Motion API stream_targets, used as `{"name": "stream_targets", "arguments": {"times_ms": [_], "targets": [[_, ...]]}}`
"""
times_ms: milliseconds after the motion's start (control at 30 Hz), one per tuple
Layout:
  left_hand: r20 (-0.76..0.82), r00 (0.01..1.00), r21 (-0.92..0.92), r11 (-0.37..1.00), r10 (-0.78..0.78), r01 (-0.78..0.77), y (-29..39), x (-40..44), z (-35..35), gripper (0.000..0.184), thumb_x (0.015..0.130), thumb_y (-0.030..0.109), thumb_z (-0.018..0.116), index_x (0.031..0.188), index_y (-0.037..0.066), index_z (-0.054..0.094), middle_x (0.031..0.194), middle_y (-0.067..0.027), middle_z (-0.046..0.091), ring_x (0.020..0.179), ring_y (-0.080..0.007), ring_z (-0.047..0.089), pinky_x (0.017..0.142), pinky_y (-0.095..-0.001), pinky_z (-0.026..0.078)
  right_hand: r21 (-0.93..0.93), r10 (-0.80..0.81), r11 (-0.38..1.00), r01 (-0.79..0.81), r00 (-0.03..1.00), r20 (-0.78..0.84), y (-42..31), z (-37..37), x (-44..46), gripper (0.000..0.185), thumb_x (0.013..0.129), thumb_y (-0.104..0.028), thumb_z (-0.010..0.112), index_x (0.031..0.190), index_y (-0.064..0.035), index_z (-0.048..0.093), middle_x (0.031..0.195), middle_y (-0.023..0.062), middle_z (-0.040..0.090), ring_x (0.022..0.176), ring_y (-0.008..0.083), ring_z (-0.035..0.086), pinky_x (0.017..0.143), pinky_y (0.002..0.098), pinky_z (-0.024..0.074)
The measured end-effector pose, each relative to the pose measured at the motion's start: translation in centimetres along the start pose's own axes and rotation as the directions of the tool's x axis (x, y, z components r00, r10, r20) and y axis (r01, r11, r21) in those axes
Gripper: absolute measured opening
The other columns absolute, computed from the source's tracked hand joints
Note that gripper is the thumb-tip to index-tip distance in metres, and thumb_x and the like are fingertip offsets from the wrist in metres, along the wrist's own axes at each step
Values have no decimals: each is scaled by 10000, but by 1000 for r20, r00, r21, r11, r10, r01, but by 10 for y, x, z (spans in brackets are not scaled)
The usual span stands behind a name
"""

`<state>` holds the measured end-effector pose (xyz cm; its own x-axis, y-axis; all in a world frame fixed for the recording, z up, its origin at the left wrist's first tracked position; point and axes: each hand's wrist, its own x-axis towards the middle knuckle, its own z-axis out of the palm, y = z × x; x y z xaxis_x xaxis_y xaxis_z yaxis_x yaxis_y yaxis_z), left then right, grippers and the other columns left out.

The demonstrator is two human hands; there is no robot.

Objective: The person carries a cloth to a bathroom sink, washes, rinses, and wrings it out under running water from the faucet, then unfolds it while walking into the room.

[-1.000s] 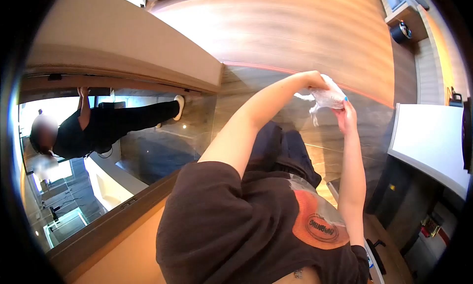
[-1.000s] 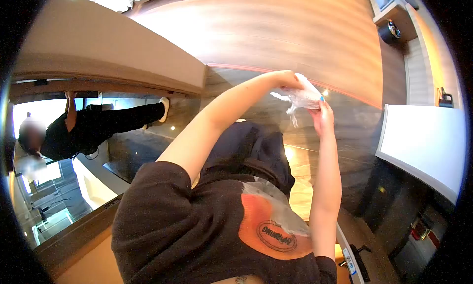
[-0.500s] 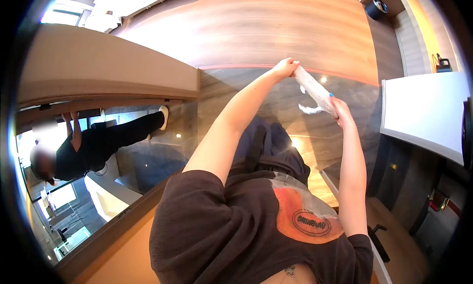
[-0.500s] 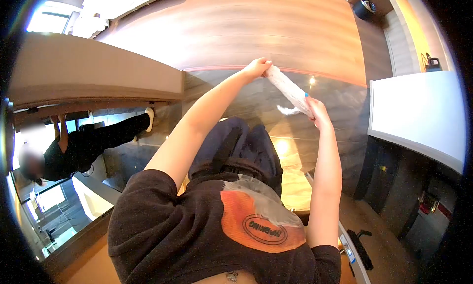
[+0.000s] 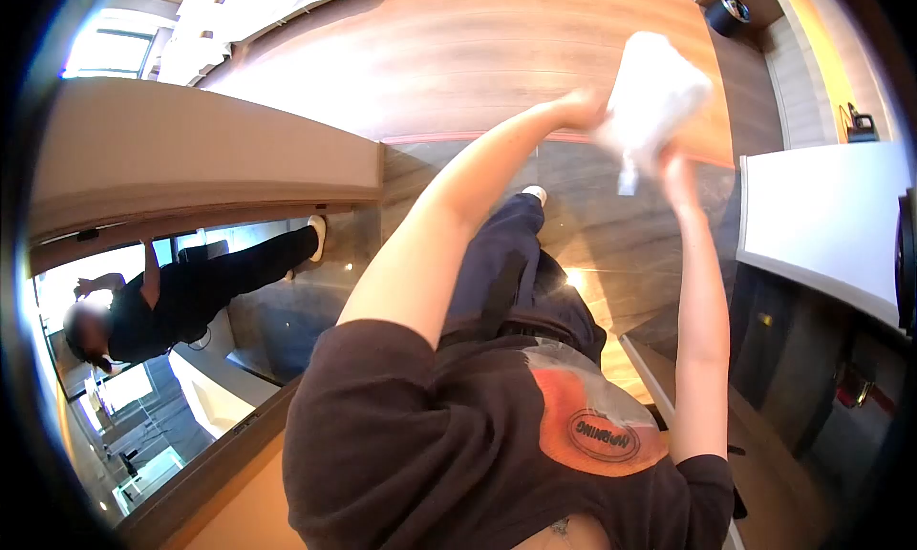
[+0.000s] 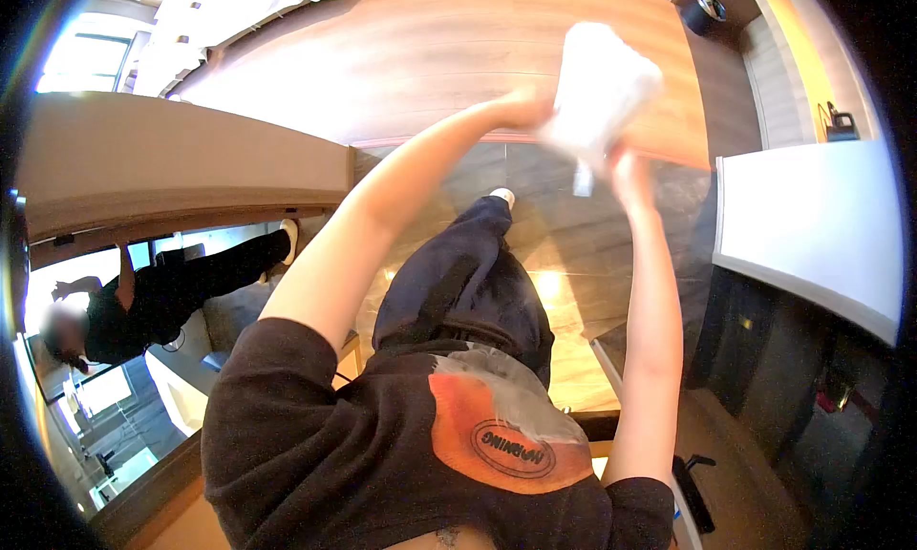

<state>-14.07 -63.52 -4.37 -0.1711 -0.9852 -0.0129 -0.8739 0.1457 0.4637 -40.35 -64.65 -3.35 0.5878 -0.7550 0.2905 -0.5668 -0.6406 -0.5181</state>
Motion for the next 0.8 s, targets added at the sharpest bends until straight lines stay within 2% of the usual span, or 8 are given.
{"name": "stream_targets", "arguments": {"times_ms": [100,167,233,367,433,500,600,800], "targets": [[187,944,-120,947,-272,297,-23,18,-2,269,782,299,536,811,45,618,733,-205,591,648,-348,572,588,-413,445,-191,470,687,-701,229,853,-8,8,-8,163,788,-118,453,880,-49,568,729,48,566,680,139,504,619,285,414],[343,842,-176,852,-416,492,-30,24,-2,280,762,313,556,796,47,636,734,-210,598,640,-345,587,587,-413,452,169,418,742,-649,645,640,46,31,-5,159,786,-111,451,846,-30,575,705,45,567,686,110,487,593,275,395],[-191,853,-369,841,-486,396,-7,28,-41,264,784,299,544,816,46,615,714,-212,591,656,-344,589,583,-398,455,308,541,769,-560,827,153,45,9,31,211,845,-204,483,840,-14,576,718,50,571,695,129,494,620,299,409],[-480,792,-487,866,-376,116,21,31,-79,326,802,328,498,970,58,568,742,-184,604,765,-357,585,696,-404,471,240,317,947,-213,735,-600,-25,-47,89,249,884,-227,448,903,1,549,773,142,594,710,224,552,673,340,435],[43,980,-87,976,-196,199,-20,26,-46,281,808,316,504,872,60,599,820,-204,604,780,-361,574,675,-414,450,177,106,982,-68,970,-220,21,-2,81,256,861,-218,448,852,21,541,723,165,580,677,274,552,597,382,426],[115,947,-221,922,-300,319,-53,30,-20,287,799,310,505,911,67,610,861,-193,607,801,-335,580,695,-402,452,-192,301,953,-234,792,530,85,39,50,235,839,-215,463,881,3,538,648,107,544,611,224,528,545,368,425],[132,897,-405,804,-421,436,-73,49,-35,315,767,327,515,916,77,634,871,-184,615,817,-312,593,724,-378,465,247,683,504,-828,557,472,41,19,71,231,834,-223,484,946,-30,543,656,54,553,626,169,542,553,321,442],[206,813,-788,401,-544,468,-73,47,-61,346,768,337,551,975,69,620,844,-87,618,717,-189,577,642,-324,470,816,615,69,-574,668,418,35,30,96,238,838,-221,502,1014,-68,547,937,37,598,867,128,561,707,254,444]]}}
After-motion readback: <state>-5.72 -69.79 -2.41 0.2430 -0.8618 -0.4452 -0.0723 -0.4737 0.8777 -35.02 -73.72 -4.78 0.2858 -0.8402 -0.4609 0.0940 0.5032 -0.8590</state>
